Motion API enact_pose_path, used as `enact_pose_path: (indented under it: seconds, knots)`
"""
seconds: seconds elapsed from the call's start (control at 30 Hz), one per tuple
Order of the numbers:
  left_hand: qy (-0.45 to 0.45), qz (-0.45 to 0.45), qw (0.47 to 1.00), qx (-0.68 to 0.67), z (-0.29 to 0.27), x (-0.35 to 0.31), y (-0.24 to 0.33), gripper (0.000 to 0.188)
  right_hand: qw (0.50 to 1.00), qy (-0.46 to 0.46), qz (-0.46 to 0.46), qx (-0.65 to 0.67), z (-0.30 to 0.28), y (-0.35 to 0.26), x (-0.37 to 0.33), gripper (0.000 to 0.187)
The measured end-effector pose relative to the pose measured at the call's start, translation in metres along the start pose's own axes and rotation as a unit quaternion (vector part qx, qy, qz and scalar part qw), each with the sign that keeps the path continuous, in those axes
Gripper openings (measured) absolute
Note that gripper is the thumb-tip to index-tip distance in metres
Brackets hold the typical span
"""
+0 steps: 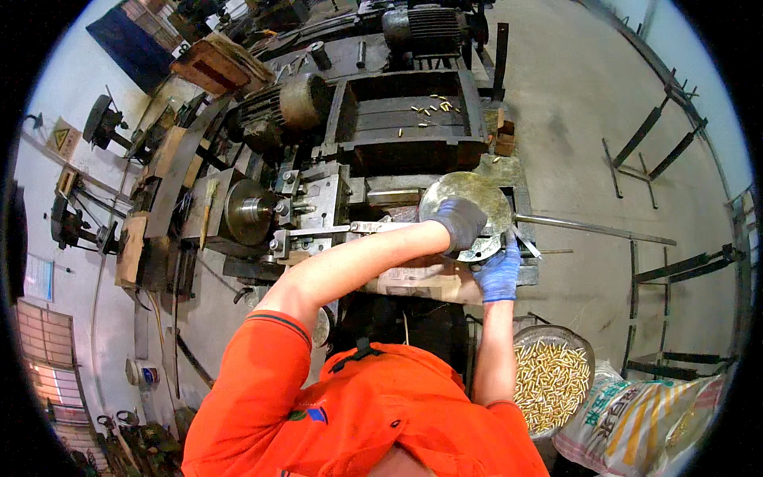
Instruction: The person operates a machine in a workshop, using a long metal rod to manipulate a rotating circular component. They then retrieve a wrench from a nearby table and use it to tighten a bolt on the machine's rotating part. The person continues to adjust the machine using the wrench and the metal rod.
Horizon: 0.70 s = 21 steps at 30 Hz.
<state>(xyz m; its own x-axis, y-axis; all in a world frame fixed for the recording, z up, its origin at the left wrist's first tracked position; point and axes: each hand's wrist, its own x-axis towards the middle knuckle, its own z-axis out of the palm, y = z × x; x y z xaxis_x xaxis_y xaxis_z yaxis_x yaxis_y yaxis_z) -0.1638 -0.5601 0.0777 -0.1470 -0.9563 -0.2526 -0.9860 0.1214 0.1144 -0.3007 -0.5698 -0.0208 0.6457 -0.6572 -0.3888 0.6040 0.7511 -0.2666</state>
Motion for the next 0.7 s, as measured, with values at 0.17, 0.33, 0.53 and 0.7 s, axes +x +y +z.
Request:
enact_pose_path:
  seconds: [0.17, 0.33, 0.53, 0.7]
  knots:
    - [-0.002, 0.045, 0.999, 0.018, 0.006, 0.002, -0.011, 0.016, 0.999, -0.024, 0.008, 0.033, -0.011, 0.003, 0.011, 0.049]
    - [-0.013, 0.116, 0.991, 0.065, 0.008, 0.006, -0.018, 0.015, 0.999, -0.008, -0.013, 0.035, -0.015, 0.005, 0.015, 0.046]
    - [0.016, 0.199, 0.978, 0.055, 0.008, 0.005, -0.030, 0.024, 0.998, -0.004, -0.046, 0.048, -0.013, 0.006, 0.016, 0.047]
    - [-0.077, 0.136, 0.987, -0.027, 0.012, 0.009, -0.046, 0.017, 0.998, 0.014, -0.059, 0.027, -0.010, 0.005, 0.009, 0.040]
